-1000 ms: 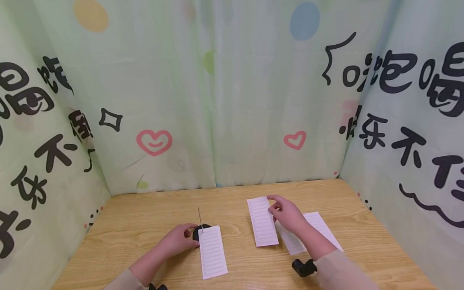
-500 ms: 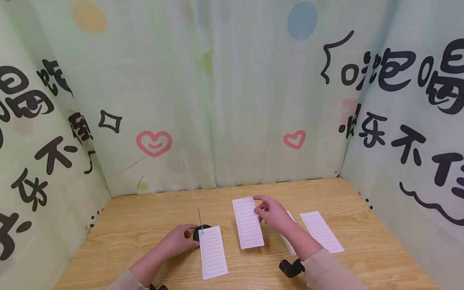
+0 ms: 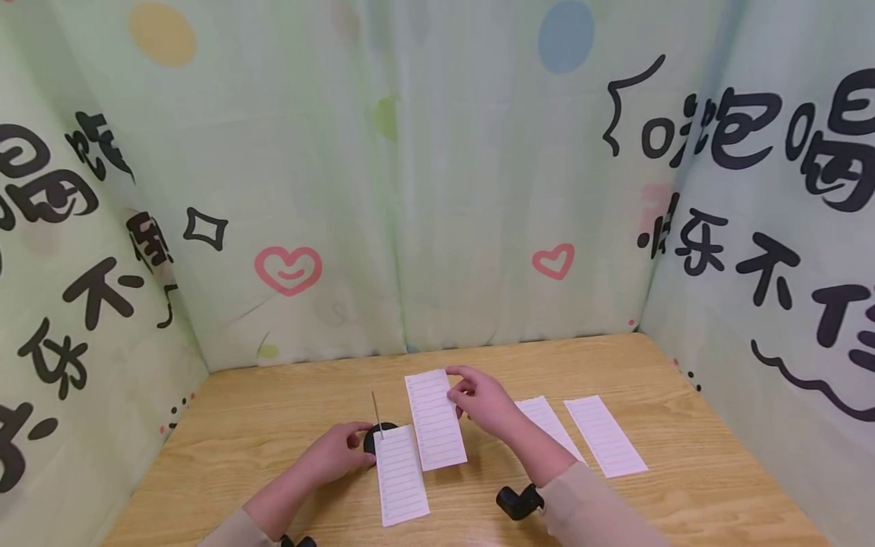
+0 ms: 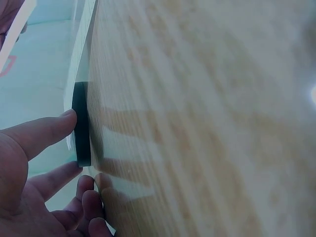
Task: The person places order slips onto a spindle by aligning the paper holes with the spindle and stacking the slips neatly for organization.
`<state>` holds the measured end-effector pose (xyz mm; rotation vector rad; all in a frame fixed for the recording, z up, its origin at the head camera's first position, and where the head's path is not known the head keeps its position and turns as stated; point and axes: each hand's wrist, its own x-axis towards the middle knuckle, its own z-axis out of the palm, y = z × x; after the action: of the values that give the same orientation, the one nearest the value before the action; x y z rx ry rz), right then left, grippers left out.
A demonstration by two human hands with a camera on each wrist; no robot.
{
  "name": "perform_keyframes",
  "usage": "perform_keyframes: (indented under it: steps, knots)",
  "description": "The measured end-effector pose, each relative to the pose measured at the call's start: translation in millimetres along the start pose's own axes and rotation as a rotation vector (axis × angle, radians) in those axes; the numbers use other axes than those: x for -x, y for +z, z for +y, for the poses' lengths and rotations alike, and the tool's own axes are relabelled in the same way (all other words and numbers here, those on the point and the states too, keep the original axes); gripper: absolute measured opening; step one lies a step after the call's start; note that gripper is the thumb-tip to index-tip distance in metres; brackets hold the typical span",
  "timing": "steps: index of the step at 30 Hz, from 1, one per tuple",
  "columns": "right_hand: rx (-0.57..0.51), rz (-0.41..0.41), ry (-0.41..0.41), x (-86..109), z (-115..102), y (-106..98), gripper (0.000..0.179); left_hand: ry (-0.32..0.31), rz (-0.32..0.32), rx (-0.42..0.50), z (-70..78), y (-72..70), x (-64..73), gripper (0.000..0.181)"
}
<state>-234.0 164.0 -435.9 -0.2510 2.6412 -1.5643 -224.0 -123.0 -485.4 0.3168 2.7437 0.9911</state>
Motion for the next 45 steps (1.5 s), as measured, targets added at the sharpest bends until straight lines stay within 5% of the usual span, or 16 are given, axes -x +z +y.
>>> perform_keyframes:
  steps: [9,19,36,45]
  knots:
    - [-0.019,-0.009,-0.003,-2.2,-10,9,0.045,-0.003,0.003,0.012,-3.4,-1.8,-0.2,0.059]
    - [-0.045,-0.022,-0.01,-2.9,-15,16,0.044,0.026,0.072,0.154,-7.6,-14.0,1.5,0.051]
    - [-0.131,-0.075,-0.084,-6.6,-24,33,0.044,0.046,0.264,0.4,30.5,-34.9,-3.2,0.039]
    - [-0.148,-0.097,-0.077,-5.6,-31,39,0.043,-0.012,0.246,0.447,45.4,-34.1,-8.2,0.038]
